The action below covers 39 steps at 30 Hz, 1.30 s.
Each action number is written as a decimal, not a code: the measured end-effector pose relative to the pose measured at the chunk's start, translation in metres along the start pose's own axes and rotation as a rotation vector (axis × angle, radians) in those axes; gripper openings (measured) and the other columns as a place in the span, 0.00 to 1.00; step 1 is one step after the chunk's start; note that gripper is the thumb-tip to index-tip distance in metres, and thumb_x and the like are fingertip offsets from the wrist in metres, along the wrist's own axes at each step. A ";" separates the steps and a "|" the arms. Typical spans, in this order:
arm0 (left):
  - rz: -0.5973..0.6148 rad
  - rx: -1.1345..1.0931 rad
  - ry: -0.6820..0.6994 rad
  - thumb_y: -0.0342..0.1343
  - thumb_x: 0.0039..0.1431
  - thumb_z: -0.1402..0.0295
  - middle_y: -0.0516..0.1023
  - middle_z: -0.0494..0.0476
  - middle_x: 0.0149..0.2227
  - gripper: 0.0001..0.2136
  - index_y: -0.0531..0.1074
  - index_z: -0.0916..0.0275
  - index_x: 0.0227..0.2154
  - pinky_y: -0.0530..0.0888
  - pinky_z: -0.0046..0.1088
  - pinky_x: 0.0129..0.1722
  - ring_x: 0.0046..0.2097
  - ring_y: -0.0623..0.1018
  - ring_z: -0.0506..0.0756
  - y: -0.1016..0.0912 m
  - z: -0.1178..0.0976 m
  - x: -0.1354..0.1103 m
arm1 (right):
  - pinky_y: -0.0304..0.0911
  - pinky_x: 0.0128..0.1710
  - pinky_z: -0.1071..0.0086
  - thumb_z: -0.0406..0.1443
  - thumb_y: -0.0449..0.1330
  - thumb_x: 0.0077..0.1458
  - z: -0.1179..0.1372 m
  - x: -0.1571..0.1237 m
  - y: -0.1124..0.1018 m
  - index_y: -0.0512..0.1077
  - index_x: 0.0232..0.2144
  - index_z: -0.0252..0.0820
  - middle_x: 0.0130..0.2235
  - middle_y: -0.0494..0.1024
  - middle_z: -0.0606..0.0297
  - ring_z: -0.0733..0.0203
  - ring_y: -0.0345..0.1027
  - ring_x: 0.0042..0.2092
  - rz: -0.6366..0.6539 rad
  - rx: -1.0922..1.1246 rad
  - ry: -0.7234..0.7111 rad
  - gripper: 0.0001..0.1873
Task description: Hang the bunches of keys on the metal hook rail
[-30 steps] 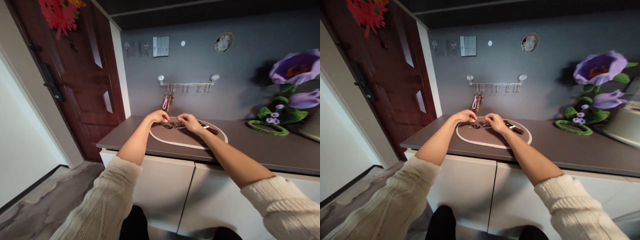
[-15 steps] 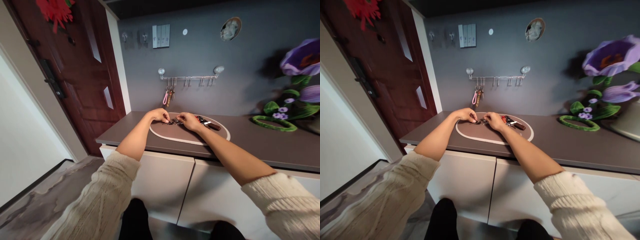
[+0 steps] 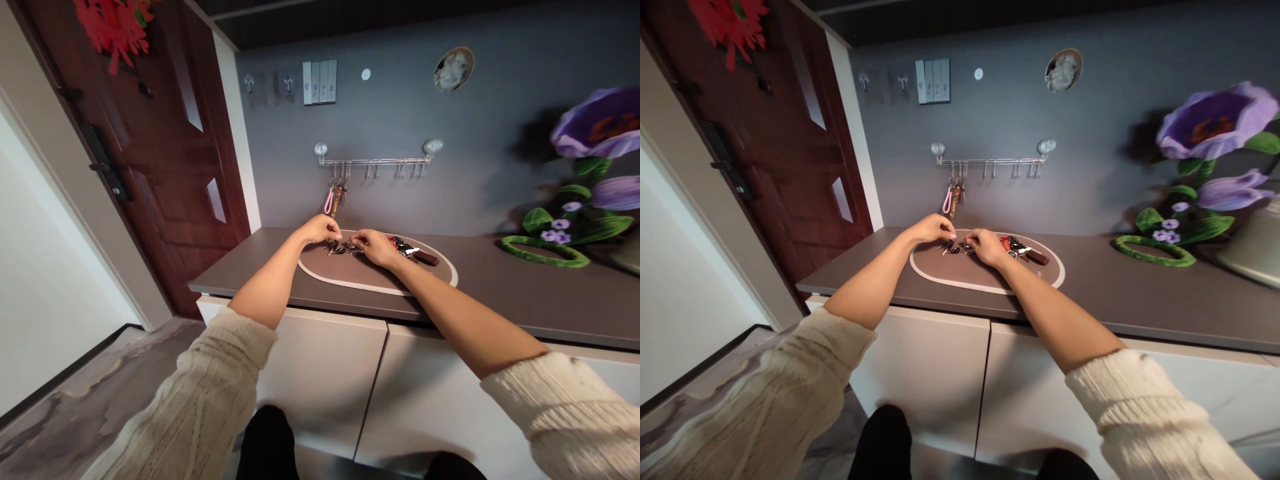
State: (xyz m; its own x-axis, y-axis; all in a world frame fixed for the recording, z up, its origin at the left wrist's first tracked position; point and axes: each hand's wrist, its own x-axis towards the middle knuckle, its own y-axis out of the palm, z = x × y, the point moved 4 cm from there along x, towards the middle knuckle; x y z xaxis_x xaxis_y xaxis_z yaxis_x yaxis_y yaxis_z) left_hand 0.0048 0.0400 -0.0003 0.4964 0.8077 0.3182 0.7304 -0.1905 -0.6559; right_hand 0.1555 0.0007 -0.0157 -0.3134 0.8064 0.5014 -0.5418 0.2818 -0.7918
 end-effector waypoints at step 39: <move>-0.237 -0.654 -0.118 0.64 0.36 0.63 0.74 0.51 0.25 0.15 0.75 0.65 0.29 0.61 0.22 0.27 0.24 0.65 0.44 0.024 -0.008 0.006 | 0.56 0.26 0.74 0.46 0.57 0.44 -0.008 0.003 -0.006 0.64 0.26 0.39 0.23 0.65 0.70 0.70 0.57 0.24 -0.230 0.710 0.127 0.16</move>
State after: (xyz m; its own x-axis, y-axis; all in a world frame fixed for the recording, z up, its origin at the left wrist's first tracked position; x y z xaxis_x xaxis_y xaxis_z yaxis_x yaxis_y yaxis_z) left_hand 0.0290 0.0361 -0.0086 0.2620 0.9169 0.3009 0.9631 -0.2684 -0.0207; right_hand 0.1642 0.0058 -0.0129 -0.0626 0.8337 0.5487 -0.9684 0.0823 -0.2355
